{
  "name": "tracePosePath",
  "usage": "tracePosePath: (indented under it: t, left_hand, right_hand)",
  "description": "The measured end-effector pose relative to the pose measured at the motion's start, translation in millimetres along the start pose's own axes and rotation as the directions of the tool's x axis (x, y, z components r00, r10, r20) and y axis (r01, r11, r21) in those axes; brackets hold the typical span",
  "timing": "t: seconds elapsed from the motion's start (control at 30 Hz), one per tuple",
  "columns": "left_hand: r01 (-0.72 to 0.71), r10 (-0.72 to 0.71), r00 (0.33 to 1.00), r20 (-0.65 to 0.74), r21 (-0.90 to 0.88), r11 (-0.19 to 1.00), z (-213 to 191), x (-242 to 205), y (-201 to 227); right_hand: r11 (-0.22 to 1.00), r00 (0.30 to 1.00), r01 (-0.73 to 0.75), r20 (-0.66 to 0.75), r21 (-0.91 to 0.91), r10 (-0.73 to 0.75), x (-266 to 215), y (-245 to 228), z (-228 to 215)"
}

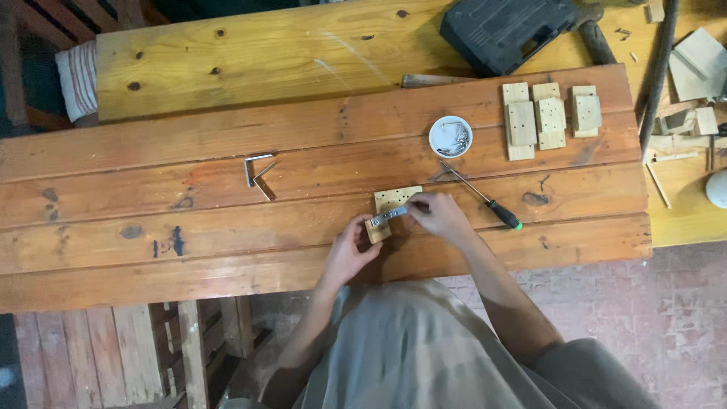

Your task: The person assembles small wooden frames by attaching metal brackets to wooden blocks using screws and a screwdriver. They place brackets on the blocks, insert screws, and tighten them, repeating the process for multiple blocks. The assembled frames are placed on the workbench.

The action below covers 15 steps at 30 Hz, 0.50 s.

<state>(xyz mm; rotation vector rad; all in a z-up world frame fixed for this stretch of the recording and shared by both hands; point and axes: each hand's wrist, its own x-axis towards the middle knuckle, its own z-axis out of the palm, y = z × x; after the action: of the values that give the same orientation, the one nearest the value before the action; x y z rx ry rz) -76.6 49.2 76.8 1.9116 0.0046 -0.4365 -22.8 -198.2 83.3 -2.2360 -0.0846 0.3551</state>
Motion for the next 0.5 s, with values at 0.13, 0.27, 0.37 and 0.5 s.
tracePosePath:
  t: [0.13, 0.27, 0.37, 0.5]
  left_hand:
    - [-0.057, 0.06, 0.996, -0.066, 0.053, 0.997, -17, 3, 32]
    - [-0.128, 0.141, 0.985, -0.099, 0.127, 0.984, -16, 24, 26]
    - [-0.156, 0.184, 0.973, -0.141, 0.187, 0.97, -10, 36, 13]
    - [-0.162, 0.197, 0.971, -0.138, 0.231, 0.959, -7, 39, 11]
  right_hand:
    - [0.976, 0.974, 0.182, -0.117, -0.115, -0.196, 25, -7, 5]
    - [0.976, 0.97, 0.198, -0.127, -0.087, -0.208, 40, 6, 13]
    - [0.979, 0.976, 0.14, -0.146, -0.146, -0.161, 44, 12, 18]
    - [0.897, 0.957, 0.18, -0.14, -0.404, -0.255, 43, 14, 28]
